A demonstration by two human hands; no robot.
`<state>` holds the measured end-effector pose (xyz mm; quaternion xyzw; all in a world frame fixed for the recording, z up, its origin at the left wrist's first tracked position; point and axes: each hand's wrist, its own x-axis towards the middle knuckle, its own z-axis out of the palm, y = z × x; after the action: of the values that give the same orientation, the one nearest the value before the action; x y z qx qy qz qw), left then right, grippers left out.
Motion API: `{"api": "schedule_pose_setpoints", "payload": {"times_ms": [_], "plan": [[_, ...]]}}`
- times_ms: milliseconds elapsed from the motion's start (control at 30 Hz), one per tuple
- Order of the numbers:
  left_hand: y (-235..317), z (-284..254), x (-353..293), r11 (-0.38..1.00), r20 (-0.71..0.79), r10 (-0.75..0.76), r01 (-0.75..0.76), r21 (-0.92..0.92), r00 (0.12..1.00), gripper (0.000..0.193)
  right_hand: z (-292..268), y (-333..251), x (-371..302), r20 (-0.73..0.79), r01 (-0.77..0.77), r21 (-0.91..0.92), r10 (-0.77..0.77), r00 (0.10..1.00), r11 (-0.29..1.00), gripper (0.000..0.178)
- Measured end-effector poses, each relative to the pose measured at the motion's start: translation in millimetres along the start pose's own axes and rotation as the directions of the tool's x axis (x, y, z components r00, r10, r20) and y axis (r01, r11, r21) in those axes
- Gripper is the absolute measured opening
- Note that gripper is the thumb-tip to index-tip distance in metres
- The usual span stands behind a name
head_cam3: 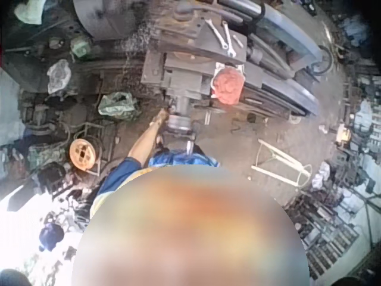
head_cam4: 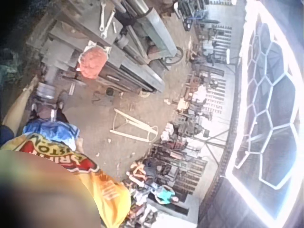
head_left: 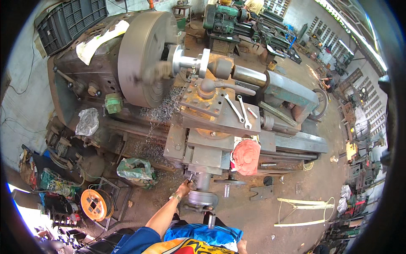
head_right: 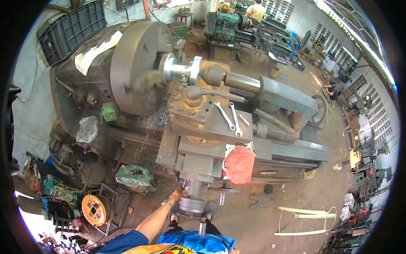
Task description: The person operates a metal lathe in a workshop. They adjust the tool post and controls, then engage the cutting tool to machine a rotating metal workpiece, producing metal shavings.
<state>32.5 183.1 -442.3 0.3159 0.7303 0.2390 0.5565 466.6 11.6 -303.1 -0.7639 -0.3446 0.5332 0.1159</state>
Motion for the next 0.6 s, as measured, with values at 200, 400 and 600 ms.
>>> {"api": "schedule_pose_setpoints", "payload": {"times_ms": [200, 400, 600], "plan": [[1, -13, -18, 0.998, 0.033, 0.007, -0.009, 0.054, 0.999, 0.05, 13, 25, -31, -0.126, -0.033, 0.091, 0.044, 0.991, 0.995, 0.012], [-19, -57, -55, 0.977, 0.07, 0.173, -0.181, 0.115, 0.982, 0.043, -12, 59, -19, -0.082, -0.158, 0.383, 0.204, 0.976, 0.91, 0.013], [-3, -72, -96, 0.928, 0.125, 0.3, -0.32, 0.19, 0.946, 0.035, -7, 71, 13, 0.045, -0.252, 0.727, 0.323, 0.945, 0.639, 0.019]]}}
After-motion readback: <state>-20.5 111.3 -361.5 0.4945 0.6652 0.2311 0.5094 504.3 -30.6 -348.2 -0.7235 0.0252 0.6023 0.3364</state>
